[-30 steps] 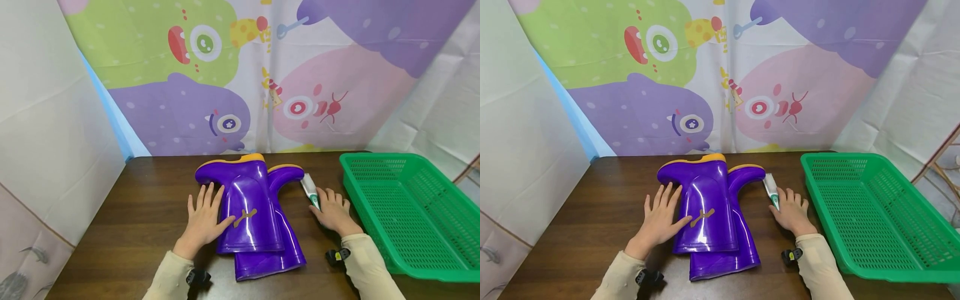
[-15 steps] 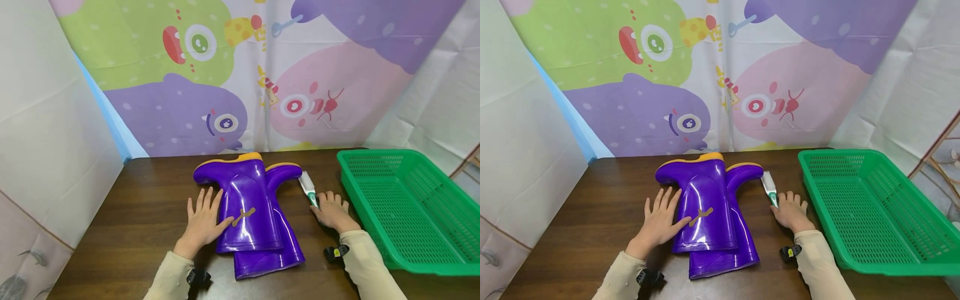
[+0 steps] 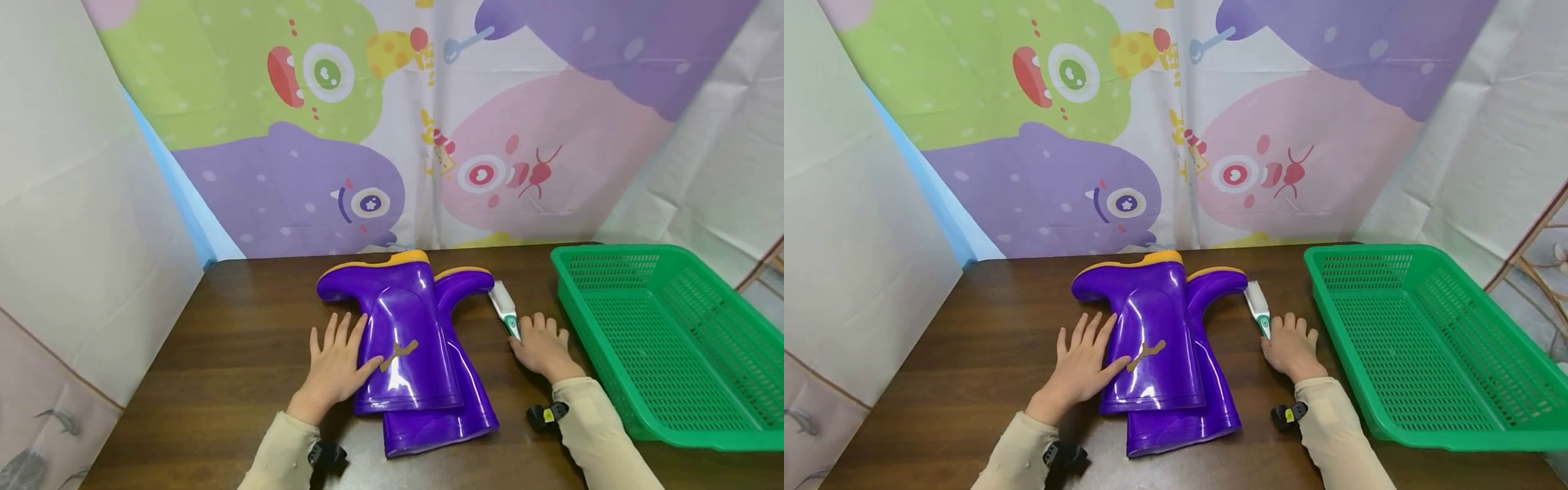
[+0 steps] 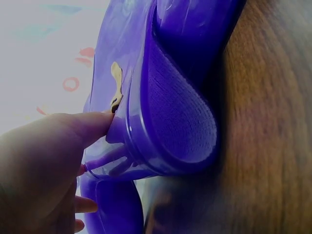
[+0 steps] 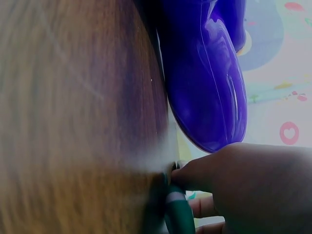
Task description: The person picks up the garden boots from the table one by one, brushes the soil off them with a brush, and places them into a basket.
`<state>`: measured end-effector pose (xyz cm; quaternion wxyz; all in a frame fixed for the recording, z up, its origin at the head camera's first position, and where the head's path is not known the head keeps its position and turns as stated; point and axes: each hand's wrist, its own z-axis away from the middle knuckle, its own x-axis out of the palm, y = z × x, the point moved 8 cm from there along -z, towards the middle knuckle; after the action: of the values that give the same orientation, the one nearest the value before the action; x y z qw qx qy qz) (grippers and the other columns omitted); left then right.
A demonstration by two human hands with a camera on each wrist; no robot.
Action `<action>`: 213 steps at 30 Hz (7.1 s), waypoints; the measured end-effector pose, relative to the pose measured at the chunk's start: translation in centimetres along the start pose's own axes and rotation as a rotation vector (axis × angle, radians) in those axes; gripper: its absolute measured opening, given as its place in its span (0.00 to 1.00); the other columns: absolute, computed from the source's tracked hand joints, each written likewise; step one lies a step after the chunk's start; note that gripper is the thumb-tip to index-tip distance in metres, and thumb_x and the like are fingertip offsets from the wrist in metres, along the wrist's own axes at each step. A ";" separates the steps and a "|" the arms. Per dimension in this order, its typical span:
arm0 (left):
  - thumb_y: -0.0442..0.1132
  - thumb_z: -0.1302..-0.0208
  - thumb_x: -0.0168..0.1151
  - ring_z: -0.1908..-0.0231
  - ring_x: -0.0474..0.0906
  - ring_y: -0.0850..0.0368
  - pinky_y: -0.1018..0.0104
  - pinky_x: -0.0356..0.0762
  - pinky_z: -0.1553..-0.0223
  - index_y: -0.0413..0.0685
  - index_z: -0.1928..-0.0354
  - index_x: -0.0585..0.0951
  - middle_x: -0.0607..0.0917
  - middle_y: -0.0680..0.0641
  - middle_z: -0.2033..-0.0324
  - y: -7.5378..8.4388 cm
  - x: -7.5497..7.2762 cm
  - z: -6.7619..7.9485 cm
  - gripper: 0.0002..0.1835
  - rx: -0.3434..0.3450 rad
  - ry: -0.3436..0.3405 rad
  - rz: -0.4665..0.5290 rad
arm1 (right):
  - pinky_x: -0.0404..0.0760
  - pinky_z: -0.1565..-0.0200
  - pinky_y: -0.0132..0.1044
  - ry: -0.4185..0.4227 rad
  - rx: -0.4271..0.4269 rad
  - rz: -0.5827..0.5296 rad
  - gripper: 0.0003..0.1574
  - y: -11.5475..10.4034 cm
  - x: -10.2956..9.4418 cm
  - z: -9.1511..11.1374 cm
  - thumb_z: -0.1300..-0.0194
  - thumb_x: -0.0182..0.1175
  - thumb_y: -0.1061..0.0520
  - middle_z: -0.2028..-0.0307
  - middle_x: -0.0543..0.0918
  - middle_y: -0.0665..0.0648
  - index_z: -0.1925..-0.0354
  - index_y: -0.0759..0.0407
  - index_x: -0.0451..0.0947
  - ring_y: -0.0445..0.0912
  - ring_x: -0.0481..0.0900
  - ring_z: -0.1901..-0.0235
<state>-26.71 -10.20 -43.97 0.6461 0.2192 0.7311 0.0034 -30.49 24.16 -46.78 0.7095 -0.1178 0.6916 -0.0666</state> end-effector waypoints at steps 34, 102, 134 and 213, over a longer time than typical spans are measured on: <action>0.56 0.31 0.58 0.26 0.48 0.36 0.29 0.40 0.32 0.45 0.25 0.61 0.65 0.38 0.29 1.1 -0.4 0.0 0.39 0.088 0.047 0.021 | 0.74 0.71 0.60 0.331 -0.080 -0.021 0.09 -0.4 -3.1 1.1 0.41 0.50 0.72 0.76 0.69 0.74 0.71 0.75 0.59 0.67 0.71 0.77; 0.54 0.33 0.62 0.28 0.51 0.35 0.28 0.45 0.34 0.45 0.25 0.60 0.64 0.36 0.30 1.7 -4.5 0.7 0.41 0.122 0.158 0.029 | 0.67 0.67 0.57 0.691 -0.279 -0.173 0.12 -5.8 -11.5 5.4 0.37 0.55 0.75 0.64 0.67 0.74 0.57 0.75 0.64 0.67 0.65 0.68; 0.55 0.30 0.57 0.29 0.55 0.34 0.33 0.50 0.34 0.33 0.32 0.69 0.70 0.34 0.34 -0.2 0.1 0.0 0.36 -0.046 -0.068 0.104 | 0.75 0.66 0.52 0.534 -0.271 -0.225 0.09 -5.7 -11.0 4.5 0.32 0.55 0.69 0.61 0.67 0.65 0.53 0.70 0.73 0.58 0.72 0.65; 0.09 0.43 0.49 0.73 0.84 0.62 0.73 0.81 0.69 0.30 0.43 0.78 0.88 0.50 0.73 -0.4 -4.9 -7.1 0.27 -0.306 0.216 1.828 | 0.65 0.64 0.33 0.536 -0.428 -0.473 0.15 -8.1 -14.1 6.4 0.41 0.66 0.72 0.64 0.72 0.56 0.55 0.63 0.82 0.46 0.67 0.65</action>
<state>-33.23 -10.14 -38.26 0.3428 0.6205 0.3226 0.6272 -24.02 20.51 -30.97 0.4289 -0.3967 0.8040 -0.1107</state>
